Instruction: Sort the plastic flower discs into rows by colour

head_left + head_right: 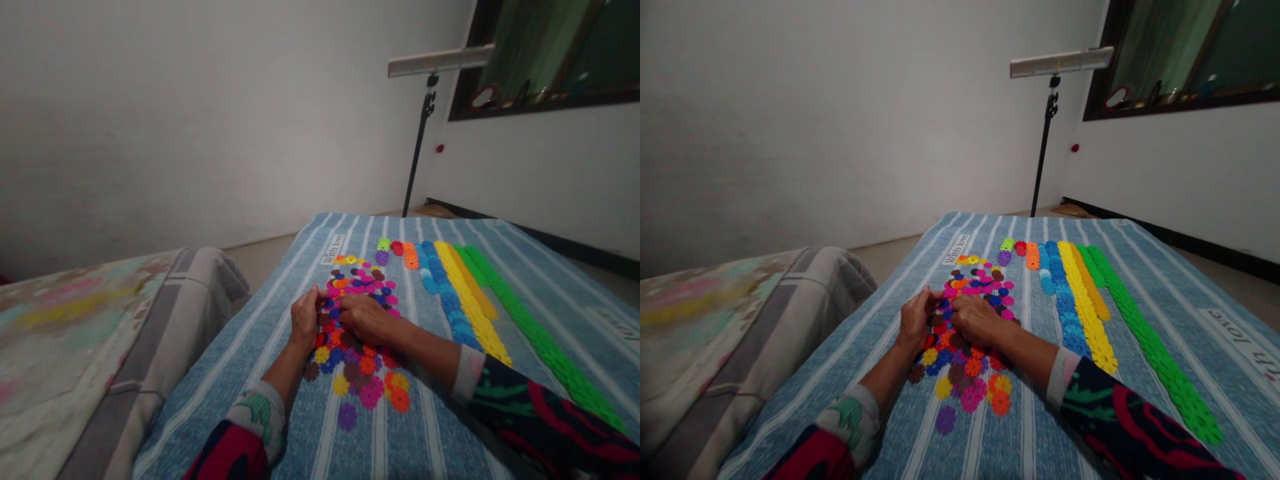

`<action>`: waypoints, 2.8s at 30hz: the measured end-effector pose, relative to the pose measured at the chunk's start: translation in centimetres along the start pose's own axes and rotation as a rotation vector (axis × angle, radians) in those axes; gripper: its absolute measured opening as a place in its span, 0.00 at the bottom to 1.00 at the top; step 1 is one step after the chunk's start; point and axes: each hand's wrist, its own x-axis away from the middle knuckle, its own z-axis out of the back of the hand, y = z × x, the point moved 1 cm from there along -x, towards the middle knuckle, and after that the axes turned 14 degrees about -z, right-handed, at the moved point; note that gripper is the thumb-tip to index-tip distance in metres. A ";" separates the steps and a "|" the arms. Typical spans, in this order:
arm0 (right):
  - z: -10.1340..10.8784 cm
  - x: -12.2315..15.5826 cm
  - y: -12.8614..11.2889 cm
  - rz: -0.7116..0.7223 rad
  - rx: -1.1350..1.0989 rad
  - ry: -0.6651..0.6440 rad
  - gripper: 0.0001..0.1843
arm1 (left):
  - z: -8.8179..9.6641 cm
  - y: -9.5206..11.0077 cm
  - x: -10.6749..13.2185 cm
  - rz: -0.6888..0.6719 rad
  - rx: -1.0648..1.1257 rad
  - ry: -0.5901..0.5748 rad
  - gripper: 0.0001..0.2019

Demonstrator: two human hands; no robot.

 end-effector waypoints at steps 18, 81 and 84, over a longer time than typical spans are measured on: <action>5.8 8.2 15.8 -0.611 -0.013 0.059 0.10 | 0.0 -0.2 -0.7 -0.004 -0.026 -0.009 0.28; -1.3 15.0 2.6 -0.391 -0.401 0.249 0.10 | -5.3 2.6 4.0 -0.833 -0.877 -1.188 0.15; -1.7 15.0 2.7 -0.385 -0.416 0.266 0.10 | -5.6 2.7 5.0 -0.837 -1.000 -1.294 0.17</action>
